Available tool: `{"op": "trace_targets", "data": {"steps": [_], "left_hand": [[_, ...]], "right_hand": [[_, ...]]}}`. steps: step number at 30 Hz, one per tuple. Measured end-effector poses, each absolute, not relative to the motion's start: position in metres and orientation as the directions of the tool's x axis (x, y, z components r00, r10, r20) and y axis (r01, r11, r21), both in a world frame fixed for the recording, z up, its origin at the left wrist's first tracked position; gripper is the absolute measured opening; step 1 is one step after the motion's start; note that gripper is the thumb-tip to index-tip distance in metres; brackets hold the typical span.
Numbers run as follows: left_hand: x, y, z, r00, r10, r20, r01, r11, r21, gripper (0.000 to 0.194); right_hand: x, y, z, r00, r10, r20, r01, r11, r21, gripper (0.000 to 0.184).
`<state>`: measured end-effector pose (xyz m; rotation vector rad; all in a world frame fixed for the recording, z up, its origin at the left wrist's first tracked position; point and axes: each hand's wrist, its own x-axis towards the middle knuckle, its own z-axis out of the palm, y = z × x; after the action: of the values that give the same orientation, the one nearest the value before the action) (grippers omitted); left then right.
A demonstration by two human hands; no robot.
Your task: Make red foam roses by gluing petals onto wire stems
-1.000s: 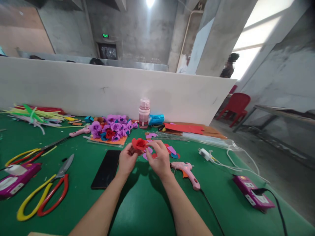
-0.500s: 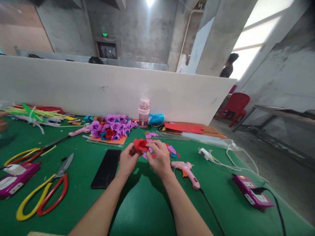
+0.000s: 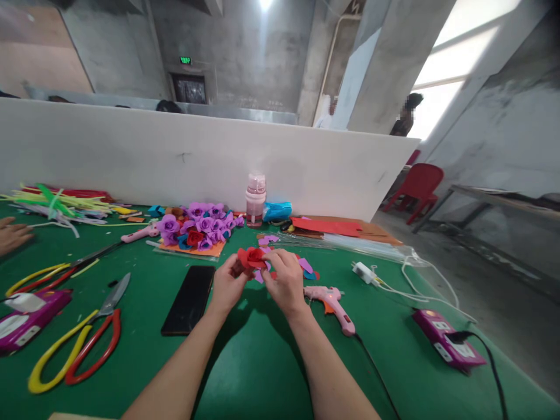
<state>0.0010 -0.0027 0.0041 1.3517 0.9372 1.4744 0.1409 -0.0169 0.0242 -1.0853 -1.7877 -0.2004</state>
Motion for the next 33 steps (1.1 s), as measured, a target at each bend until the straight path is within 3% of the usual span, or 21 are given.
{"op": "trace_targets", "data": {"steps": [3,6,10,12,17,33], "left_hand": [[0.001,-0.002,0.006,-0.064,0.936,0.346,-0.106,-0.352,0.930,0.025],[-0.003,-0.001,0.008,-0.189,0.900,0.392,-0.008,-0.401,0.916,0.024],[-0.007,0.000,0.007,-0.238,0.869,0.434,0.008,-0.445,0.895,0.026],[-0.007,0.001,0.007,-0.235,0.863,0.446,0.003,-0.458,0.889,0.025],[-0.005,-0.001,0.007,-0.216,0.857,0.467,-0.009,-0.480,0.877,0.024],[-0.005,-0.003,0.004,-0.192,0.827,0.529,0.064,-0.527,0.848,0.022]], "right_hand": [[0.140,-0.019,0.026,-0.081,0.597,0.798,0.712,0.595,-0.373,0.018],[0.139,-0.022,0.029,-0.012,0.659,0.752,0.568,0.623,-0.538,0.018],[0.133,-0.021,0.031,0.095,0.861,0.500,0.101,0.492,-0.865,0.008],[0.130,-0.019,0.030,0.075,0.938,0.339,-0.114,0.346,-0.931,0.012],[0.123,-0.017,0.029,0.005,0.983,0.181,-0.323,0.173,-0.931,0.019],[0.124,-0.019,0.030,-0.136,0.991,-0.012,-0.473,-0.076,-0.878,0.028]]}}
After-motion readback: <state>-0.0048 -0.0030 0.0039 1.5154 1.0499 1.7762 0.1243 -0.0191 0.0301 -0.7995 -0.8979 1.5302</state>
